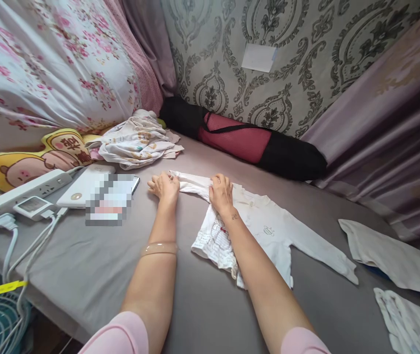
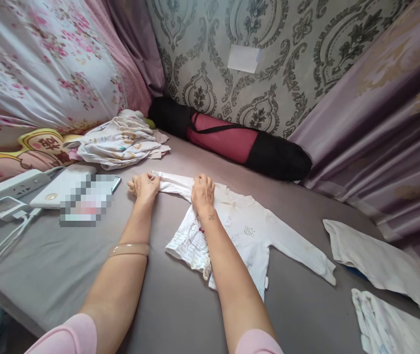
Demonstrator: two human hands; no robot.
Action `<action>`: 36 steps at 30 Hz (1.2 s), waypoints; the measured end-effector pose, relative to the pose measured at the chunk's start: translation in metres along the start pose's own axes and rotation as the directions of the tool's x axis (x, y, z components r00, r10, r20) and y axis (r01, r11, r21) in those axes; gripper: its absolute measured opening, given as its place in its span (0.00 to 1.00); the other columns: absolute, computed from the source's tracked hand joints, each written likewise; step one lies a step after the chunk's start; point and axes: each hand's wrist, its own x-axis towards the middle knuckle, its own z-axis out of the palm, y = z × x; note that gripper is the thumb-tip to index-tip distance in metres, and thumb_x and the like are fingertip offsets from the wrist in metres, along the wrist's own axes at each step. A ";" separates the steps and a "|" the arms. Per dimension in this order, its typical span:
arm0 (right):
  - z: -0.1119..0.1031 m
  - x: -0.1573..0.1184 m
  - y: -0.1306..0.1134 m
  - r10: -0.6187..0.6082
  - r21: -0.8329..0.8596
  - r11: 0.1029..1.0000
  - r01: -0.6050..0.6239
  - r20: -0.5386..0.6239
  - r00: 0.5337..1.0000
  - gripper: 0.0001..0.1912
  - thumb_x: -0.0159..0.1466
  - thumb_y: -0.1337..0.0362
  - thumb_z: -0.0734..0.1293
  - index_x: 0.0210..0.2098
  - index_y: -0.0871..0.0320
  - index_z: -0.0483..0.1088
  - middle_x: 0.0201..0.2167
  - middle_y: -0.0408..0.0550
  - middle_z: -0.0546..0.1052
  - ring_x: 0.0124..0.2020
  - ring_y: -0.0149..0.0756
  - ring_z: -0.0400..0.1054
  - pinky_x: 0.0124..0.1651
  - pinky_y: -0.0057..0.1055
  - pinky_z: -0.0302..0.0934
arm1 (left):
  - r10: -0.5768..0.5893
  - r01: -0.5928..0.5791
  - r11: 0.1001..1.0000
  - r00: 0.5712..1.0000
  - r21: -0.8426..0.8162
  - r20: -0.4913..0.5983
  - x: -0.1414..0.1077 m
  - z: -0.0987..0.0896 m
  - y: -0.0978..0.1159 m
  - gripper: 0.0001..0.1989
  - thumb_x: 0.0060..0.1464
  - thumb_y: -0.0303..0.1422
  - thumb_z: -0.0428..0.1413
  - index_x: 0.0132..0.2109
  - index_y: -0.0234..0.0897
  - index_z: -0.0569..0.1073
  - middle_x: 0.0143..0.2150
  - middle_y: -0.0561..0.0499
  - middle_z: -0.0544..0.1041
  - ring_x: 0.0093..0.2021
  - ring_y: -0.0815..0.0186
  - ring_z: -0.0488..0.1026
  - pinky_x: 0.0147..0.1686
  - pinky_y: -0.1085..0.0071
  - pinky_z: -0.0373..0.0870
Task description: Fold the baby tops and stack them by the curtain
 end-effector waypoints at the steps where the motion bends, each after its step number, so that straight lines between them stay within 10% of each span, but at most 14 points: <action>1: 0.000 0.002 -0.001 -0.050 0.018 0.999 0.049 0.026 0.998 0.20 0.69 0.70 0.55 0.56 0.58 0.69 0.60 0.54 0.68 0.59 0.43 0.57 0.61 0.36 0.50 | 0.012 -0.012 0.999 1.000 -0.033 -0.013 0.002 0.000 0.000 0.16 0.57 0.40 0.53 0.47 0.36 0.76 0.57 0.33 0.70 0.60 0.42 0.62 0.55 0.50 0.62; 10: -0.006 0.015 -0.024 -0.005 0.045 0.999 -0.007 0.248 0.969 0.21 0.70 0.69 0.52 0.55 0.58 0.71 0.57 0.54 0.70 0.58 0.43 0.60 0.61 0.34 0.51 | 0.010 -0.048 0.953 0.992 -0.299 -0.128 0.002 -0.002 0.002 0.13 0.64 0.36 0.46 0.45 0.40 0.75 0.44 0.42 0.79 0.46 0.53 0.74 0.45 0.63 0.66; 17: 0.000 0.017 -0.061 0.251 -0.014 0.962 -0.273 0.439 0.863 0.34 0.71 0.44 0.45 0.73 0.46 0.41 0.74 0.52 0.37 0.73 0.55 0.27 0.67 0.62 0.24 | 0.062 -0.102 0.944 0.989 -0.315 -0.134 0.002 -0.004 -0.003 0.13 0.64 0.32 0.46 0.45 0.38 0.75 0.46 0.42 0.80 0.48 0.56 0.75 0.47 0.66 0.65; 26: 0.000 0.019 -0.061 0.227 0.016 0.965 -0.262 0.453 0.862 0.37 0.69 0.39 0.47 0.73 0.45 0.41 0.75 0.52 0.34 0.73 0.58 0.22 0.65 0.65 0.18 | 0.008 -0.018 0.974 0.999 -0.226 -0.047 0.005 -0.003 -0.007 0.16 0.60 0.33 0.48 0.50 0.32 0.73 0.51 0.33 0.76 0.56 0.46 0.69 0.54 0.53 0.64; 33: -0.047 -0.026 -0.034 0.080 0.447 0.879 -0.165 0.203 0.976 0.30 0.72 0.50 0.50 0.66 0.59 0.60 0.69 0.59 0.57 0.70 0.46 0.47 0.69 0.47 0.41 | 0.015 -0.058 0.973 0.983 -0.224 -0.186 -0.011 -0.008 0.010 0.24 0.55 0.36 0.52 0.56 0.28 0.69 0.61 0.28 0.64 0.62 0.38 0.60 0.56 0.46 0.61; 36: -0.083 -0.079 -0.022 0.025 0.692 0.706 -0.153 0.191 0.981 0.29 0.72 0.46 0.50 0.45 0.60 0.74 0.46 0.56 0.78 0.49 0.40 0.72 0.56 0.38 0.62 | 0.149 -0.170 0.963 0.983 -0.208 -0.112 -0.026 -0.009 0.025 0.22 0.57 0.36 0.50 0.56 0.30 0.70 0.59 0.29 0.66 0.62 0.40 0.61 0.57 0.46 0.59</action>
